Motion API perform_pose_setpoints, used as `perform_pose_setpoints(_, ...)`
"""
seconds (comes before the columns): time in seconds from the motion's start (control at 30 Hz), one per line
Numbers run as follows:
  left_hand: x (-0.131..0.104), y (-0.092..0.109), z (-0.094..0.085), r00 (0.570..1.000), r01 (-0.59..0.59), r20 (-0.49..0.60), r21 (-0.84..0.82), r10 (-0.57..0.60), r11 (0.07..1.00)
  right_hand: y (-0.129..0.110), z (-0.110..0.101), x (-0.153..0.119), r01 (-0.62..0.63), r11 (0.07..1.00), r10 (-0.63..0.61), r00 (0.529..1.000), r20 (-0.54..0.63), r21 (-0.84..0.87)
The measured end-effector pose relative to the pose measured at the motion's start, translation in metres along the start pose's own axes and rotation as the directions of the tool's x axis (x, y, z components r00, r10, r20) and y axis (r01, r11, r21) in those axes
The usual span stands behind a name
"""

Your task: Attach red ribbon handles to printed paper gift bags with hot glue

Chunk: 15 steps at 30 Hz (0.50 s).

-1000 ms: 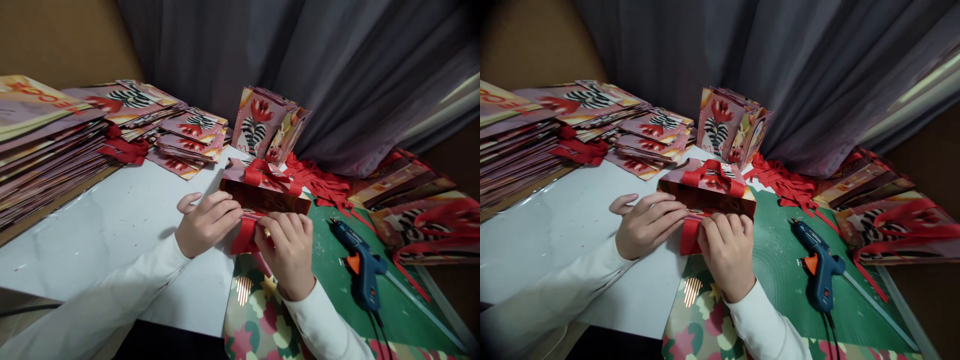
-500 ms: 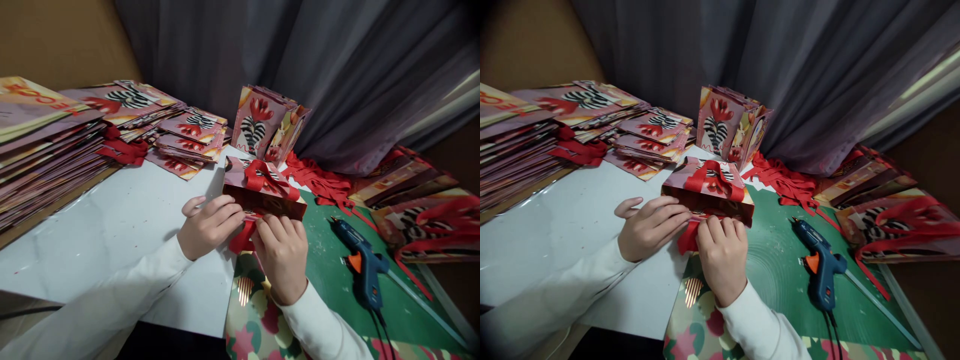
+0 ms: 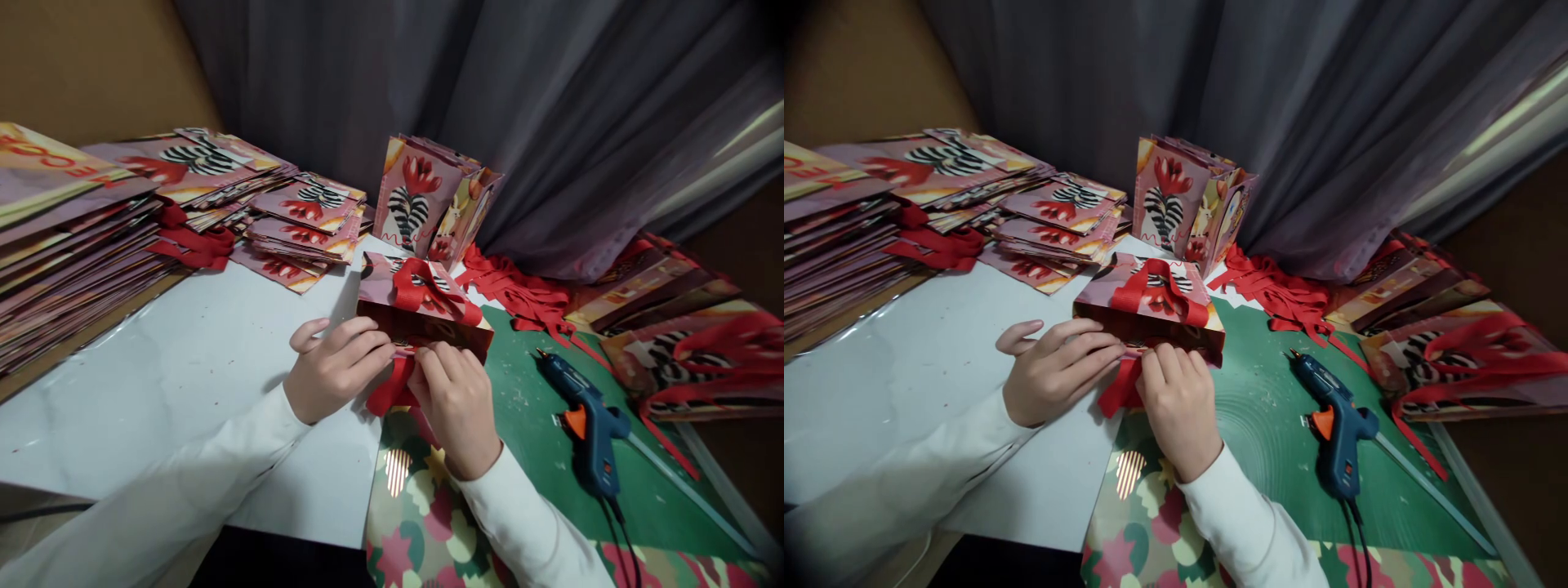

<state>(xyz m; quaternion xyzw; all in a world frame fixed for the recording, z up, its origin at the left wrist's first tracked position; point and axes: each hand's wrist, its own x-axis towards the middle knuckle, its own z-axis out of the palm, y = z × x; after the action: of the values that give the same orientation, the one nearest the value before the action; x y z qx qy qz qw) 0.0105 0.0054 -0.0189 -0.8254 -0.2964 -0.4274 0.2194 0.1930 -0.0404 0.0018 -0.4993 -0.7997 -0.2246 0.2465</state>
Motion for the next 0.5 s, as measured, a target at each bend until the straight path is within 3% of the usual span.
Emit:
perform_pose_setpoints(0.3, 0.002, -0.004, -0.003, 1.000, 0.010, -0.010, 0.001, -0.010, 1.000, 0.013, -0.013, -0.012, -0.198, 0.910, 0.231, 0.972, -0.048, 0.364)
perform_pose_setpoints(0.5, -0.002, -0.006, -0.003, 0.999, 0.037, 0.014, -0.037, -0.037, 0.999, 0.041, -0.030, -0.030, -0.213, 0.944, 0.287, 0.907, -0.307, 0.253)
